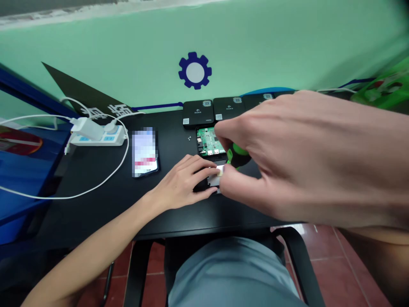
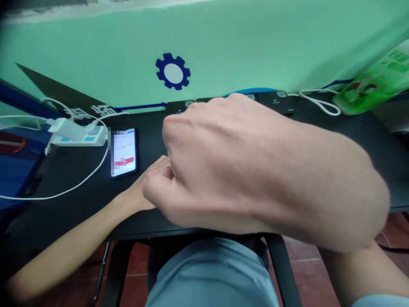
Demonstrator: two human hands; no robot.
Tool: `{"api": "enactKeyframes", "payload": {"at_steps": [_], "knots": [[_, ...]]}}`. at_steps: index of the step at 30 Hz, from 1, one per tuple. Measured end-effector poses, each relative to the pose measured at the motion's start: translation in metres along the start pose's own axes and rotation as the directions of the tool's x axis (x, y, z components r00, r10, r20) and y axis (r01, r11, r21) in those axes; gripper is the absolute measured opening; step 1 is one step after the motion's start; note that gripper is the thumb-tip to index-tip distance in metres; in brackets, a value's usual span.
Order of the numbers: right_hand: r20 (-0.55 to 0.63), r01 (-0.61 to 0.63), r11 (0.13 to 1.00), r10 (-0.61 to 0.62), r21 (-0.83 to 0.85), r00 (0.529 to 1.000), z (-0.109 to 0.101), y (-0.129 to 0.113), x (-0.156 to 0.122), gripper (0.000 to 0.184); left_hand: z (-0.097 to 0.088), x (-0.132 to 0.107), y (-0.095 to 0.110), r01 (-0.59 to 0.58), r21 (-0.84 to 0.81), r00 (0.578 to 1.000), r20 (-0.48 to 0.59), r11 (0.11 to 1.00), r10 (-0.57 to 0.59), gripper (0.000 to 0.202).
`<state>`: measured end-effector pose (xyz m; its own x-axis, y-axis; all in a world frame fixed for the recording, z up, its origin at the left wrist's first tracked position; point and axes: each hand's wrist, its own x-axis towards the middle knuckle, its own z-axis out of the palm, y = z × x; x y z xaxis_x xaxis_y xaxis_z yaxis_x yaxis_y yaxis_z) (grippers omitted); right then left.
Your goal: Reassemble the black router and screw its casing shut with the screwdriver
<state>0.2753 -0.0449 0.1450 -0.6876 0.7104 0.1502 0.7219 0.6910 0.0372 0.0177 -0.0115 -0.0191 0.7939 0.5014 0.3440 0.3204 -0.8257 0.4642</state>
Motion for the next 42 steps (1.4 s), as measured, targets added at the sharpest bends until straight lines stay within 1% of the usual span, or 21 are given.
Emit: {"api": "enactKeyframes", "payload": {"at_steps": [1, 2, 4, 5, 7, 9, 10, 13, 15, 17, 21, 23, 25, 28, 30, 32, 36, 39, 42], "knots": [[0.008, -0.023, 1.0, 0.023, -0.002, 1.0, -0.001, 0.001, -0.002, 0.038, 0.0, 0.0, 0.0, -0.023, 0.005, 1.0, -0.013, 1.0, 0.023, 0.026], [0.013, 0.002, 1.0, -0.002, 0.002, 1.0, -0.001, 0.003, -0.004, 0.036, 0.0, 0.0, -0.001, -0.056, 0.023, 0.998, -0.039, 0.998, 0.057, 0.026], [0.012, 0.1, 0.994, -0.101, 0.045, 0.995, 0.0, 0.009, -0.008, 0.037, 0.002, -0.001, -0.002, -0.109, 0.064, 0.991, -0.074, 0.992, 0.114, 0.029], [-0.008, 0.124, 0.991, -0.124, 0.057, 0.992, 0.001, 0.013, -0.009, 0.039, 0.003, -0.002, -0.003, -0.121, 0.08, 0.989, -0.078, 0.989, 0.127, 0.031], [0.022, 0.155, 0.987, -0.156, 0.052, 0.988, 0.003, 0.019, -0.011, 0.034, 0.004, -0.003, -0.004, -0.122, 0.103, 0.99, -0.064, 0.987, 0.129, 0.034], [0.049, 0.138, 0.989, -0.141, 0.05, 0.989, 0.005, 0.023, -0.01, 0.022, 0.004, -0.004, -0.004, -0.112, 0.122, 0.992, -0.052, 0.986, 0.119, 0.033], [0.055, 0.117, 0.992, -0.12, 0.051, 0.991, 0.006, 0.023, -0.009, 0.019, 0.004, -0.004, -0.004, -0.107, 0.127, 0.992, -0.049, 0.986, 0.114, 0.033], [0.028, 0.056, 0.998, -0.057, 0.033, 0.998, 0.007, 0.017, -0.005, 0.027, 0.004, -0.004, -0.004, -0.116, 0.126, 0.991, -0.048, 0.985, 0.123, 0.035], [-0.003, 0.041, 0.999, -0.041, -0.003, 0.999, 0.007, 0.012, -0.004, 0.033, 0.003, -0.003, -0.004, -0.125, 0.123, 0.99, -0.053, 0.985, 0.132, 0.035], [-0.036, 0.025, 0.999, -0.026, -0.034, 0.999, 0.007, 0.009, -0.005, 0.035, 0.003, -0.003, -0.003, -0.127, 0.122, 0.99, -0.044, 0.984, 0.133, 0.035], [-0.019, 0.034, 0.999, -0.034, 0.016, 0.999, 0.008, 0.015, -0.01, 0.033, 0.001, -0.001, -0.001, -0.113, 0.115, 0.993, -0.018, 0.987, 0.116, 0.031], [-0.005, 0.014, 0.999, -0.014, 0.039, 1.0, 0.009, 0.021, -0.01, 0.03, 0.001, -0.001, 0.0, -0.101, 0.112, 0.995, -0.015, 0.989, 0.103, 0.03], [-0.003, -0.014, 1.0, 0.014, 0.019, 1.0, 0.01, 0.025, -0.008, 0.029, 0.0, -0.001, 0.0, -0.09, 0.107, 0.996, 0.002, 0.99, 0.09, 0.03], [-0.003, -0.065, 0.996, 0.065, -0.058, 0.998, 0.008, 0.026, -0.002, 0.039, 0.0, -0.002, -0.001, -0.081, 0.089, 0.997, 0.026, 0.993, 0.079, 0.034], [-0.026, -0.086, 0.992, 0.084, -0.091, 0.996, 0.007, 0.022, 0.0, 0.044, 0.0, -0.003, -0.002, -0.077, 0.083, 0.997, 0.027, 0.994, 0.075, 0.037], [-0.045, -0.078, 0.993, 0.074, -0.094, 0.996, 0.005, 0.015, -0.001, 0.044, 0.001, -0.005, -0.003, -0.077, 0.091, 0.997, 0.01, 0.993, 0.076, 0.038], [-0.055, -0.039, 0.996, 0.035, -0.076, 0.998, 0.004, 0.003, -0.005, 0.038, 0.001, -0.004, -0.004, -0.088, 0.106, 0.995, -0.028, 0.99, 0.092, 0.04], [-0.074, 0.007, 0.998, -0.011, -0.06, 0.997, 0.003, 0.004, -0.008, 0.035, 0.002, -0.003, -0.003, -0.086, 0.097, 0.996, -0.028, 0.992, 0.09, 0.037], [-0.046, 0.059, 0.998, -0.059, 0.0, 0.997, 0.003, 0.01, -0.009, 0.035, 0.003, -0.003, -0.004, -0.113, 0.112, 0.992, -0.039, 0.987, 0.118, 0.039]]}}
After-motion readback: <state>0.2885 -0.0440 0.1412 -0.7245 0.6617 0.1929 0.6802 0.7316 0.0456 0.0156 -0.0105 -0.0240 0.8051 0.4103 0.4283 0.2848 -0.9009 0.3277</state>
